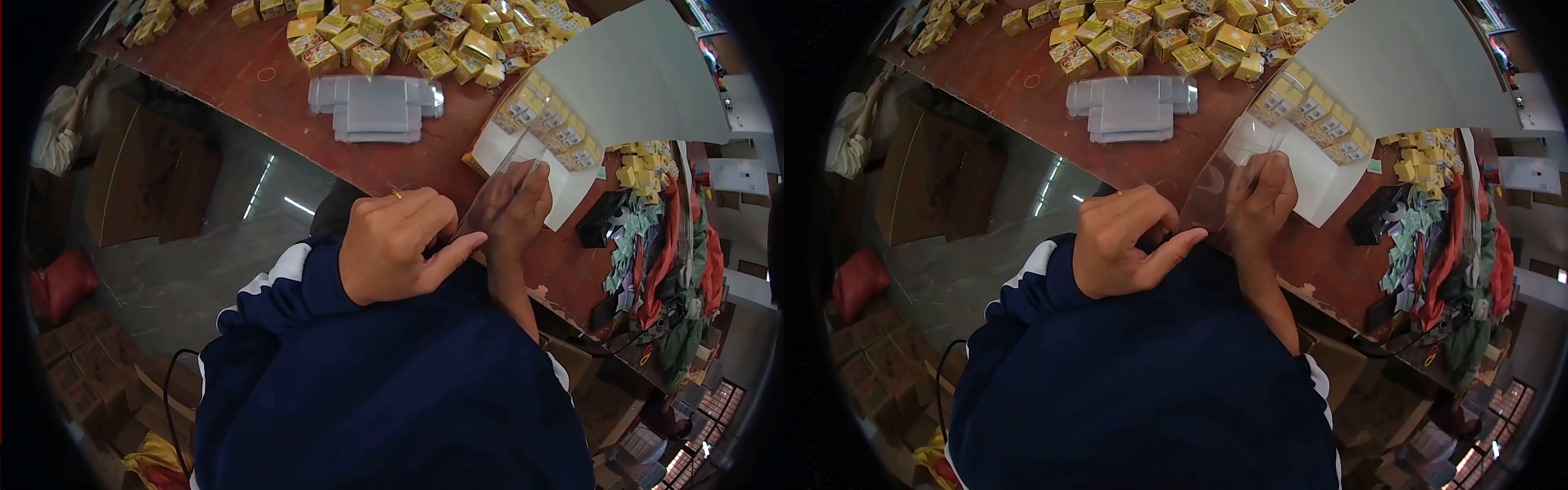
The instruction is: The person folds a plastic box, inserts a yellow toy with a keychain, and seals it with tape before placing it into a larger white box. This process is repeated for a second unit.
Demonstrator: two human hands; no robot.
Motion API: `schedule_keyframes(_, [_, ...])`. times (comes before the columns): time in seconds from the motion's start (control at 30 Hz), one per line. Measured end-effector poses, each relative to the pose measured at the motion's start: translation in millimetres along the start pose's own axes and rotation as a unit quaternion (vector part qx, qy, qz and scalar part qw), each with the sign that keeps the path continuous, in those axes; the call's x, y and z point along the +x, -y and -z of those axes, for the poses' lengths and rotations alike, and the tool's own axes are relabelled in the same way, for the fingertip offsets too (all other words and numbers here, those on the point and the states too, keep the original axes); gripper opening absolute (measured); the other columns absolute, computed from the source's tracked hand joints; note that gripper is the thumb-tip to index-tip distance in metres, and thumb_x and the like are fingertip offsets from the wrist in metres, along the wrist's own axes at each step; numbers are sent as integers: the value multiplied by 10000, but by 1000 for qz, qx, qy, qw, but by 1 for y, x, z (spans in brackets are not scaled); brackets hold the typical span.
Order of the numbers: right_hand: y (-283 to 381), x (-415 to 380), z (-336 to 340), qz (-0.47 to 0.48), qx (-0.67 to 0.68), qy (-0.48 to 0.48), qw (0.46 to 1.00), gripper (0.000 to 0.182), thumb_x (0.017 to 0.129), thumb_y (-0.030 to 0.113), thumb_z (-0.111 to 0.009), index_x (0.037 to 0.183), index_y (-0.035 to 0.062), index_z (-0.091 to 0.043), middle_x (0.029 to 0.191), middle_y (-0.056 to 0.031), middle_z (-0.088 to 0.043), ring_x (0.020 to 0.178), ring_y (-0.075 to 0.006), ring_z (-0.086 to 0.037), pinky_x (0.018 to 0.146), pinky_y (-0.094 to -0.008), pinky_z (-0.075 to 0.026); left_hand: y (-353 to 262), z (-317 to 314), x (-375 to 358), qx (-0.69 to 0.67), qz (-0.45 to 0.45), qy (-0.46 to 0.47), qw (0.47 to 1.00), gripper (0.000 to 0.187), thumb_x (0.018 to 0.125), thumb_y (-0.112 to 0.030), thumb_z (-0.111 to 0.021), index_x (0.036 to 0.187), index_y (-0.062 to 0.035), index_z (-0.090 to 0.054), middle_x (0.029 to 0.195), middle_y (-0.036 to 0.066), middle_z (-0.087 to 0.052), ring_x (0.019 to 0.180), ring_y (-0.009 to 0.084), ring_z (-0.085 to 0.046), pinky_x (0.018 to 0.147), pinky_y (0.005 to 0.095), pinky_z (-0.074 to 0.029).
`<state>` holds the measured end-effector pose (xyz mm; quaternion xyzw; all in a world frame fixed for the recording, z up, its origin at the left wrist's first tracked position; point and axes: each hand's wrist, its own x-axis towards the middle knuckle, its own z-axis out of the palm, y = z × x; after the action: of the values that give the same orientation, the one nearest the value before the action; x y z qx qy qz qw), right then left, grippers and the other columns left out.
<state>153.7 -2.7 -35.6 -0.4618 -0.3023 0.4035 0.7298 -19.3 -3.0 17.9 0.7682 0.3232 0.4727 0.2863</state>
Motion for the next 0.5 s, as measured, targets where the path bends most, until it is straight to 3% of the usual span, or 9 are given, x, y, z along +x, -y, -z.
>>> schedule_keyframes(0.23, [5,0,-6,45,-38,14,998,405,1091,304,-386,749,86,-383,626,20,-338,504,-57,-276,452,-198,-284,2,-3,-2,-1,-7,-10,1000,208,796,-49,-775,706,-33,-589,596,66,-541,469,203,-528,436,309,-376])
schedule_keyframes(0.33, [5,-1,-7,62,-56,8,996,413,1092,302,-383,742,82,-383,618,16,-346,490,-62,-279,435,-201,-276,3,-3,-4,36,-25,28,999,205,849,-72,-719,725,-47,-557,644,77,-533,511,254,-569,471,362,-451])
schedule_keyframes(0.43, [6,-2,-10,75,-58,9,995,422,1092,301,-380,733,78,-385,603,12,-356,472,-67,-289,423,-207,-279,3,-3,-4,0,-34,20,999,183,859,-54,-703,742,-36,-563,652,88,-527,500,261,-549,466,359,-438])
schedule_keyframes(0.5, [6,-3,-11,77,-49,9,996,427,1092,300,-378,728,77,-386,590,9,-361,459,-70,-297,419,-211,-284,4,-3,-4,-108,6,26,994,185,868,-47,-692,738,-26,-561,637,86,-510,496,253,-525,467,346,-417])
